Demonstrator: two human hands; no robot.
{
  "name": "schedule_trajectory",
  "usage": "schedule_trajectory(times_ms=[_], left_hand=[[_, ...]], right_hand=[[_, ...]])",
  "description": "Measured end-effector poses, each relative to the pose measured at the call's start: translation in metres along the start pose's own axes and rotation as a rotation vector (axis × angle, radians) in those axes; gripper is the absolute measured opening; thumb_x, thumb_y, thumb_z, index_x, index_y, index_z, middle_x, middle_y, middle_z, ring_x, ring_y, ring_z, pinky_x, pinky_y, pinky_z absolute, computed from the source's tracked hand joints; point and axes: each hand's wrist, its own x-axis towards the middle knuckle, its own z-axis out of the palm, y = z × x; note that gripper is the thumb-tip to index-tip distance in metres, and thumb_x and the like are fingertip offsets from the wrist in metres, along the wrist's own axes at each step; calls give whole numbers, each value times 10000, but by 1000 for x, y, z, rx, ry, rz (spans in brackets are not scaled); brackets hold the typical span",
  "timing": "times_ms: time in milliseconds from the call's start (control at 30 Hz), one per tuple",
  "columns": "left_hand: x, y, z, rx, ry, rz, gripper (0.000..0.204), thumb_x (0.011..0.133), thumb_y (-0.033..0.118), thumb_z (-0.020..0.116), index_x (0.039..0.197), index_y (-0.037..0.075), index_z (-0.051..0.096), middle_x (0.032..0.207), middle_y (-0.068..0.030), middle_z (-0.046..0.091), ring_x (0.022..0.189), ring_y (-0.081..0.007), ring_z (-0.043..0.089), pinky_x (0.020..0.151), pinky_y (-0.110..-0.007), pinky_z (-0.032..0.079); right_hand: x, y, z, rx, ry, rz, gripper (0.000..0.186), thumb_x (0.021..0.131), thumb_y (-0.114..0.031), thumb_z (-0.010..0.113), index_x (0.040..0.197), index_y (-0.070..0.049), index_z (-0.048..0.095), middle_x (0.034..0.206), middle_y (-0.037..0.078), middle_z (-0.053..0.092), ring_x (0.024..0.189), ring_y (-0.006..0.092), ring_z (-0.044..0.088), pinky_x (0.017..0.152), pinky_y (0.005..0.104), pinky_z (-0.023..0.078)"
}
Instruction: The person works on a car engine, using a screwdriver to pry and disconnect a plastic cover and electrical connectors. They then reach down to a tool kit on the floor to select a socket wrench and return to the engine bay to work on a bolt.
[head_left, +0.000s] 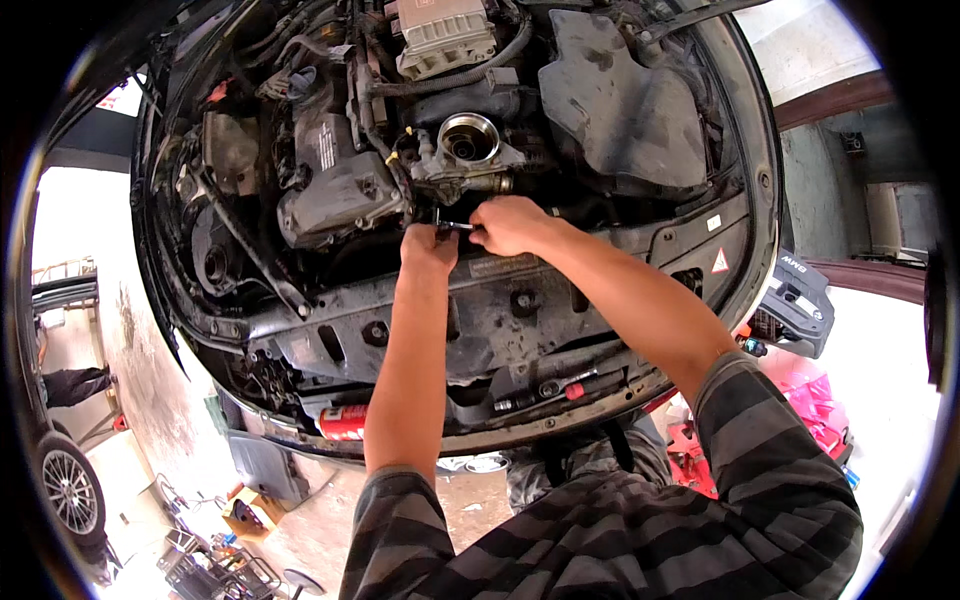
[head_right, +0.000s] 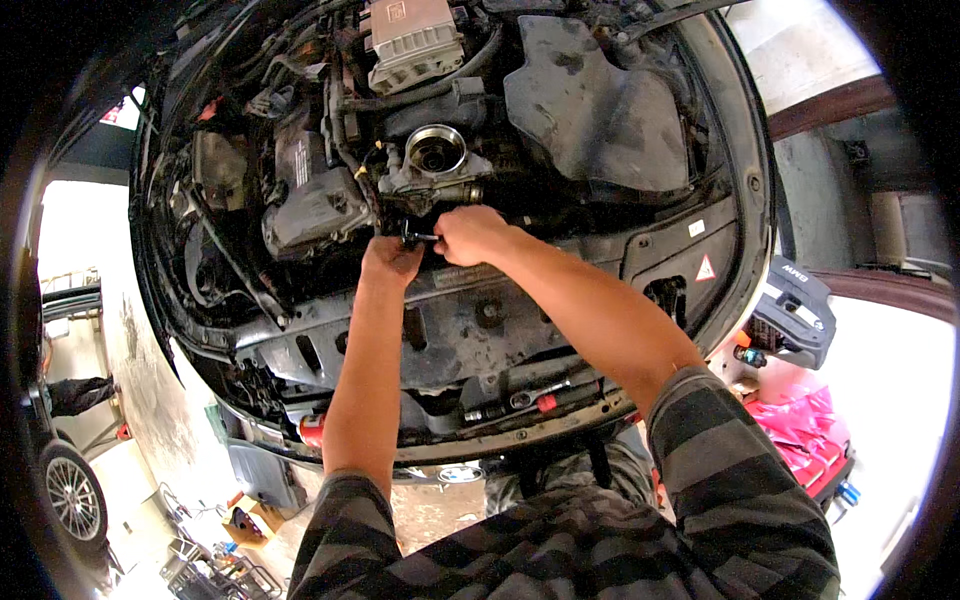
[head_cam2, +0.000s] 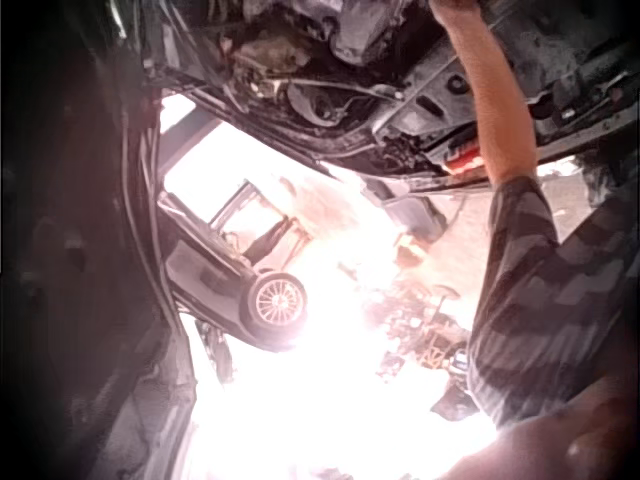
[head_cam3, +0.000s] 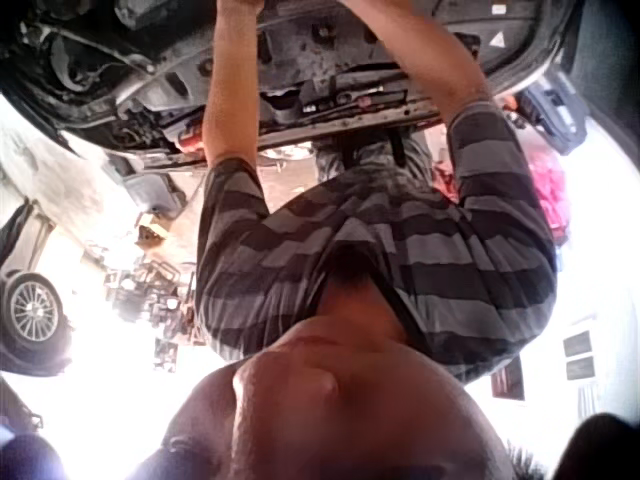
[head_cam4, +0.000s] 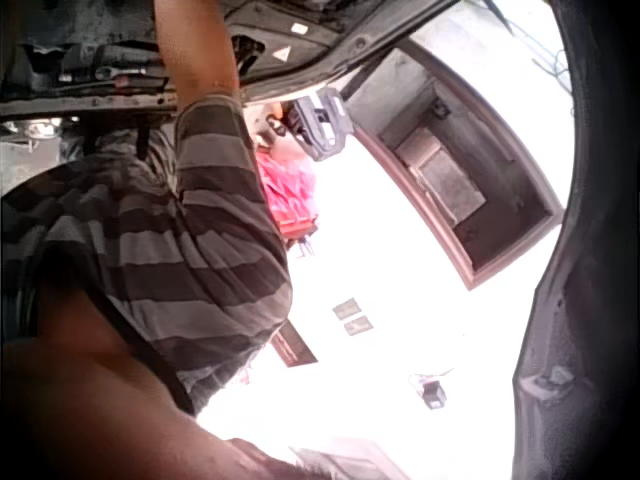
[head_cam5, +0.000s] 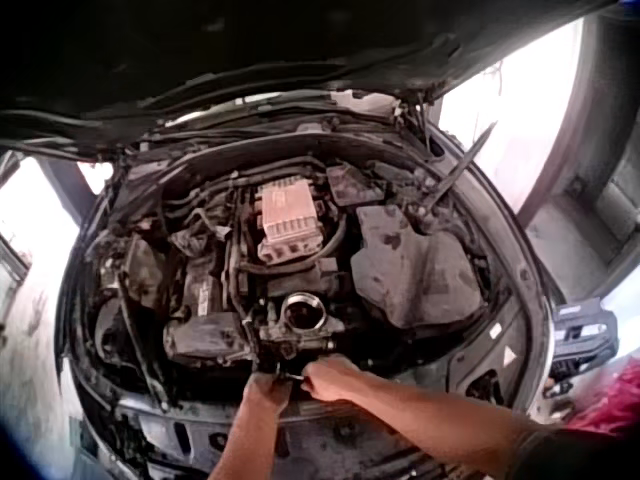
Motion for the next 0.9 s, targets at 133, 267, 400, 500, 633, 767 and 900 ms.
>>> schedule_trajectory(times_ms=[133,267,400,500,633,767,900], left_hand=[[17,2,4,184,-48,-35,240,894,43,449,1081,16,596,1049,-109,631,971,-221,567,846,-355,467],[37,9,2,244,-68,-19,261,868,27,457,1082,41,605,1043,-108,637,932,-232,585,813,-364,491],[46,8,-3,265,-106,-11,290,842,10,466,1084,66,615,1037,-106,643,893,-243,603,780,-372,515],[58,11,-12,156,-139,-47,286,842,17,472,1081,82,615,1016,-105,643,861,-255,607,765,-383,526],[54,6,-8,51,-123,-17,201,910,90,474,1066,95,601,941,-106,621,829,-262,598,733,-380,527],[64,7,-17,22,-180,2,130,934,127,525,1043,104,592,886,-105,599,791,-246,595,686,-363,526],[88,21,-28,-79,-284,-162,205,965,131,439,1094,51,576,988,-148,614,849,-292,610,730,-421,549]], right_hand=[[23,5,21,33,-58,125,283,860,-313,627,969,-64,706,946,176,698,954,357,655,823,465,521],[44,2,32,41,-40,108,208,763,-189,637,885,-38,710,890,178,699,901,369,666,761,466,544],[43,0,30,2,17,94,175,733,-172,660,811,-22,704,844,181,698,832,366,680,702,457,558],[38,-6,27,-7,59,67,179,738,-181,666,807,-20,704,838,177,699,828,363,682,694,456,560],[33,-4,21,69,23,72,196,761,-191,663,820,-8,701,835,185,697,821,370,683,693,456,561],[29,-19,19,152,12,89,204,792,-191,639,824,2,697,842,198,695,810,379,682,696,459,561],[19,-36,20,158,110,28,244,825,-180,597,967,9,657,808,195,681,798,375,672,690,476,548]])
